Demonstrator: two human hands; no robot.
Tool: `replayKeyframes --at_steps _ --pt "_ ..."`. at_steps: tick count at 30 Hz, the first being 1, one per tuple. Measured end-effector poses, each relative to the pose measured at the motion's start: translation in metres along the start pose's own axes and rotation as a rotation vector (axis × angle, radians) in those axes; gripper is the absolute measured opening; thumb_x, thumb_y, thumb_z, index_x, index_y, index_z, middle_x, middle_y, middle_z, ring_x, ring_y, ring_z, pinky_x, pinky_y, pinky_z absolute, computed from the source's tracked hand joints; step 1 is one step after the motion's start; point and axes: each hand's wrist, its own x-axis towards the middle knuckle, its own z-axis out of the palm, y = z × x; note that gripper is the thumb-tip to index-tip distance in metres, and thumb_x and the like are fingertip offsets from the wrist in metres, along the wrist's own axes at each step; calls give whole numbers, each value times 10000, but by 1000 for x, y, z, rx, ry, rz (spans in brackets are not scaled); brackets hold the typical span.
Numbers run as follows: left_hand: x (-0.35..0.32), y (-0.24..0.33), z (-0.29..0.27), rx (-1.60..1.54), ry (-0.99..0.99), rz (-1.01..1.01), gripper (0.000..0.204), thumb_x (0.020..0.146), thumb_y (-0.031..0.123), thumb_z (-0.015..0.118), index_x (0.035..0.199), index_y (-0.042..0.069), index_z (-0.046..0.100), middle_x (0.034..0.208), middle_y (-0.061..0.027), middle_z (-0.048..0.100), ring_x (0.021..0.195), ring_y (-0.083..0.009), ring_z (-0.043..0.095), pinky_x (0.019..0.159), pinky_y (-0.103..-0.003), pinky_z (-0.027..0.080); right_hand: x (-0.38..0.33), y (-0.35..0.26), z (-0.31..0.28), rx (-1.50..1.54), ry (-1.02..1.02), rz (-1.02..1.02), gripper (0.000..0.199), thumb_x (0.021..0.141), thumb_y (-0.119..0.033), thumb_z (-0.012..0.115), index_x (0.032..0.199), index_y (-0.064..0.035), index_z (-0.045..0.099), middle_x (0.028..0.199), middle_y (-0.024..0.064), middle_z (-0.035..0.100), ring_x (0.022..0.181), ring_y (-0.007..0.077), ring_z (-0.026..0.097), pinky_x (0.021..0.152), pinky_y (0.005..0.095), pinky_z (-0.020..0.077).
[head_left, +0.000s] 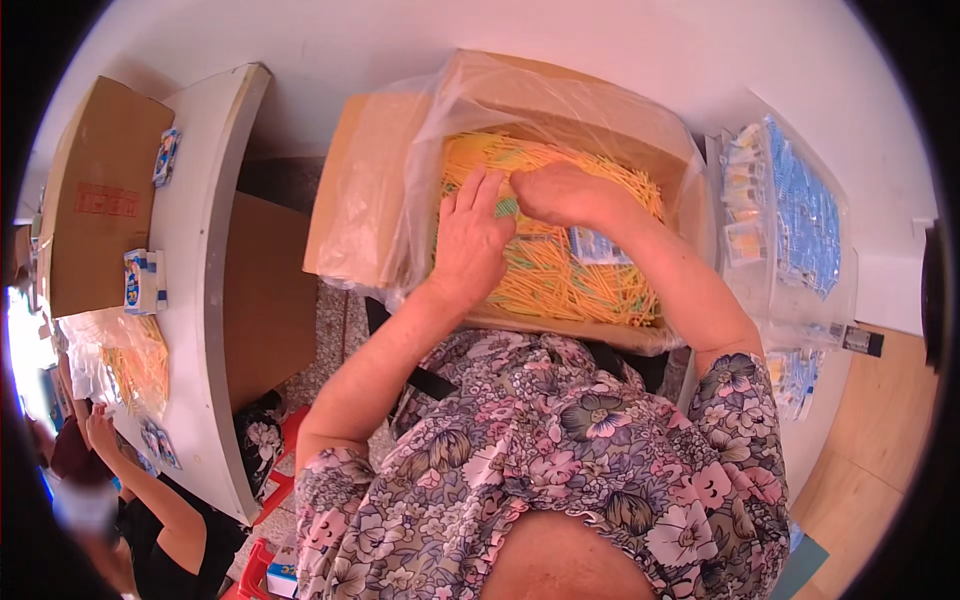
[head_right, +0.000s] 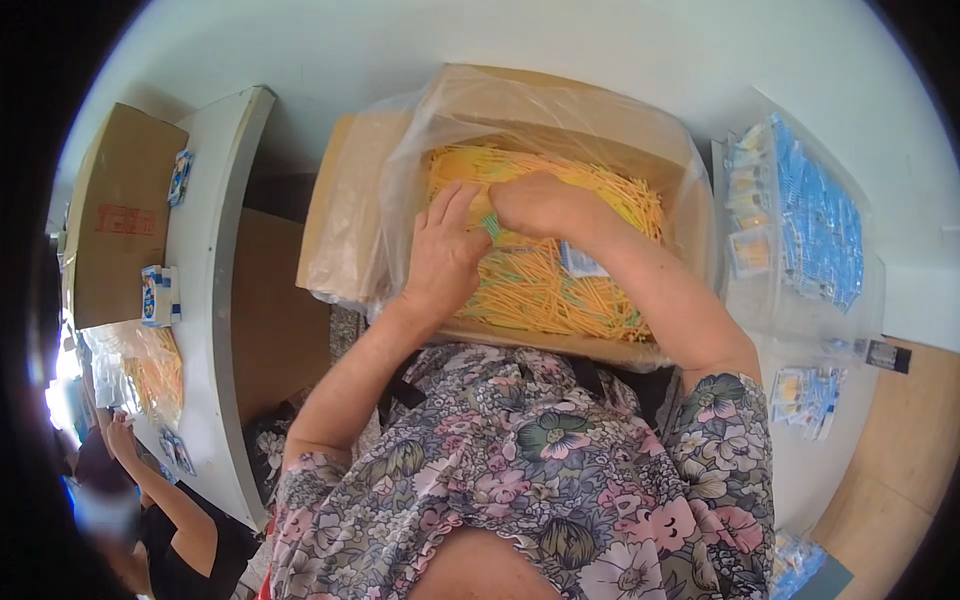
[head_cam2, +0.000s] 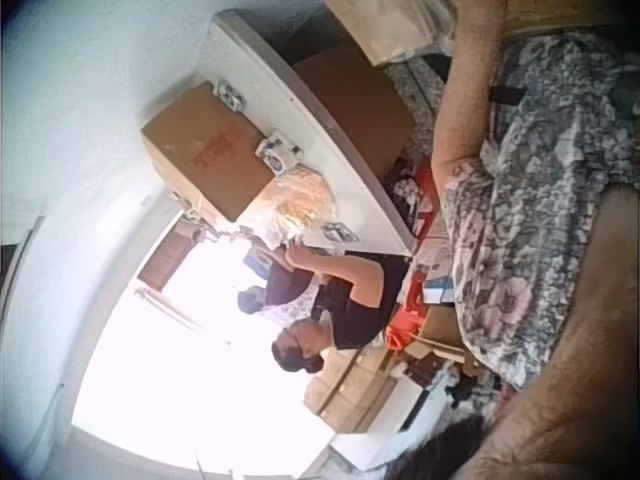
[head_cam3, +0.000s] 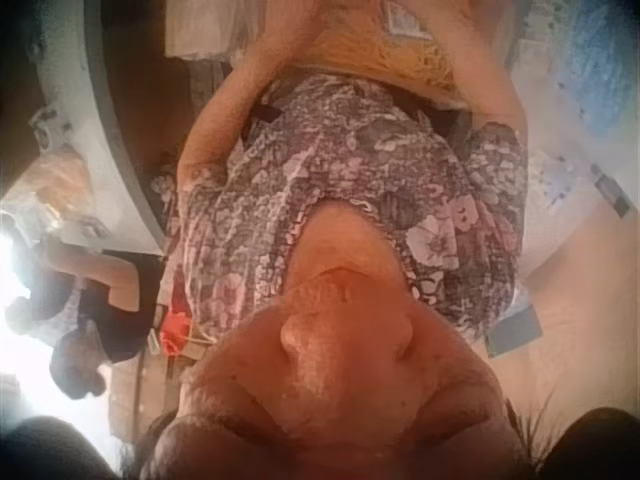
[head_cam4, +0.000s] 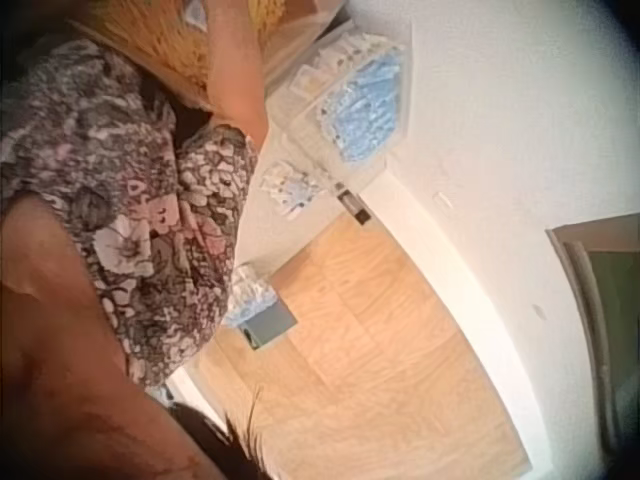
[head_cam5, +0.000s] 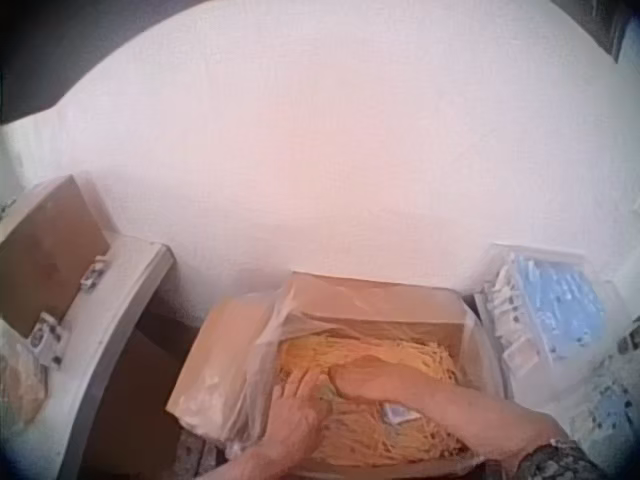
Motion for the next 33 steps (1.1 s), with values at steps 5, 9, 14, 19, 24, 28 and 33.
replayKeyframes --at_steps 5,9,14,19,24,28,33 --pt "5 4 22 -332 -298 20 103 641 5 645 739 33 657 986 -161 572 976 -330 550 773 -411 461 -40 1 22 188 -75 -55 223 780 -135 495 815 49 615 741 210 622 679 311 629 616 418 484" --pt "11 11 31 -484 -506 110 153 668 7 677 820 15 669 826 -161 628 753 -328 615 675 -372 493 -64 16 28 505 -103 -5 213 808 -162 532 805 40 599 649 144 591 501 208 574 464 344 443" --pt "11 24 35 -829 -453 -60 199 714 1 690 911 28 677 807 -105 657 746 -233 636 676 -320 493 -100 31 45 1035 224 -17 182 846 -180 581 832 1 586 634 59 584 501 134 552 433 289 412" --pt "23 47 32 -907 -430 -7 245 745 -22 678 984 32 668 837 -81 668 795 -132 631 694 -263 490 -90 27 79 1037 872 -155 190 840 -193 629 798 -17 572 641 23 580 534 107 523 489 270 424" --pt "20 52 43 -1228 -477 -243 152 851 53 630 988 -1 667 896 -25 664 812 -88 594 748 -260 483 -109 49 83 1049 964 64 192 799 -182 650 771 -6 578 657 98 588 572 165 549 562 290 447" --pt "27 59 39 -1404 -485 -455 113 869 80 626 906 -18 667 811 25 621 756 -47 550 702 -227 464 -123 84 128 734 816 85 181 781 -197 618 800 -17 604 710 159 609 634 279 600 599 367 466" --pt "29 49 47 -1390 -369 -425 80 825 33 664 895 3 691 792 32 635 742 -42 545 694 -207 451 -152 62 123 544 328 118 240 801 -258 588 779 -20 603 671 143 579 627 266 563 578 395 436"
